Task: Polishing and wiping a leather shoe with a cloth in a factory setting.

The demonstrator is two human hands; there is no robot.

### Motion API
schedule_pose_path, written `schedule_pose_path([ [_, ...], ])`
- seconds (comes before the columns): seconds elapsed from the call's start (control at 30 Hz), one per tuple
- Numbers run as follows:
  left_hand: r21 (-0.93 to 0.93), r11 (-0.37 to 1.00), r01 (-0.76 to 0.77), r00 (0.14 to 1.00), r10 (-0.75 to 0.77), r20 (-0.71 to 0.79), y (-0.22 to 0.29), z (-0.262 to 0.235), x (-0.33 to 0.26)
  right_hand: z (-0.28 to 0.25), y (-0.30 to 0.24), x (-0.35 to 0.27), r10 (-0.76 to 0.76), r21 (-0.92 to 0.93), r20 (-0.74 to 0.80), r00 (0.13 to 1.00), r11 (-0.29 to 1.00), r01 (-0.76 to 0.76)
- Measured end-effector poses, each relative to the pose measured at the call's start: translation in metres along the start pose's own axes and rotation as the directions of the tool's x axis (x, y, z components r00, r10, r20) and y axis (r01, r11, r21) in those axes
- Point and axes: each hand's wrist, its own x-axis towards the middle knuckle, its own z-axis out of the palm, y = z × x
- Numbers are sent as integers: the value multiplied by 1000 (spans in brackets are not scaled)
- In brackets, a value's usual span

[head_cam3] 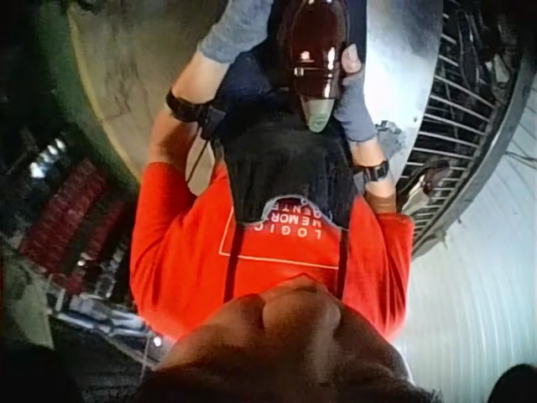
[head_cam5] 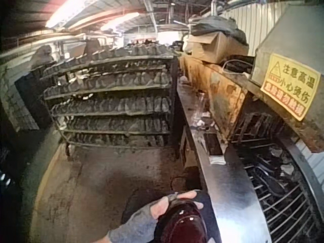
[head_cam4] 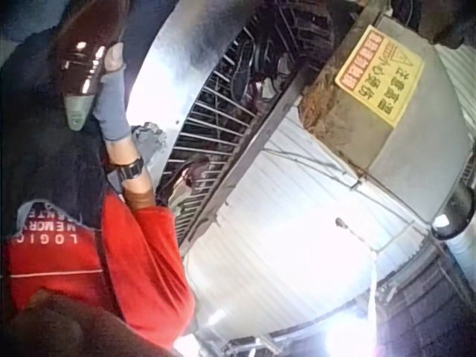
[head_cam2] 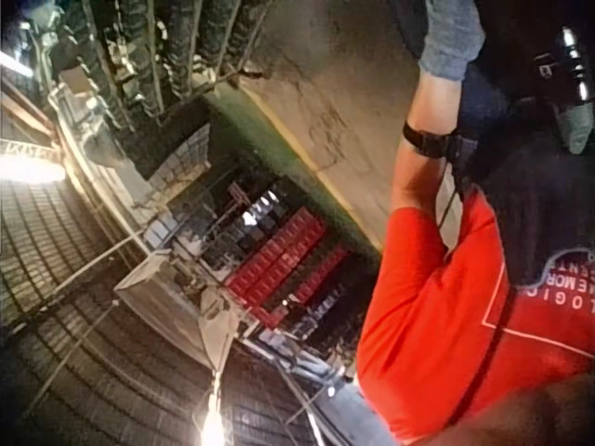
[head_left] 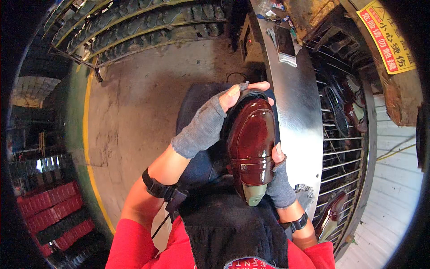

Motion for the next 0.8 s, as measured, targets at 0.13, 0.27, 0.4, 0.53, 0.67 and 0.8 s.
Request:
schedule_pose_path([
  [0.13, 18, 1000, 23, 1000, -23, 22, 1, 1, 1, 12, -9, -3, 3, 43, 9, 1000, 999, -4],
  [0.27, 20, 1000, 22, 998, -23, 56, 3, 5, 3, 9, -6, -4, -111, 140, 74, 991, 985, 100],
  [0.4, -59, 997, 54, 998, -52, 34, 2, 8, 2, 11, -8, -3, -148, 129, 104, 984, 983, 134],
  [0.53, -99, 993, 67, 997, -62, 52, 4, 11, 0, 9, -8, -2, -27, 98, 30, 999, 995, 24],
  [0.67, -2, 998, 56, 998, -56, 34, 9, 15, -4, 22, -10, -8, -89, 105, 30, 996, 991, 85],
  [0.8, 14, 999, 29, 997, -30, 71, 22, 22, -18, 5, -1, -12, -11, 94, 102, 995, 996, 1],
])
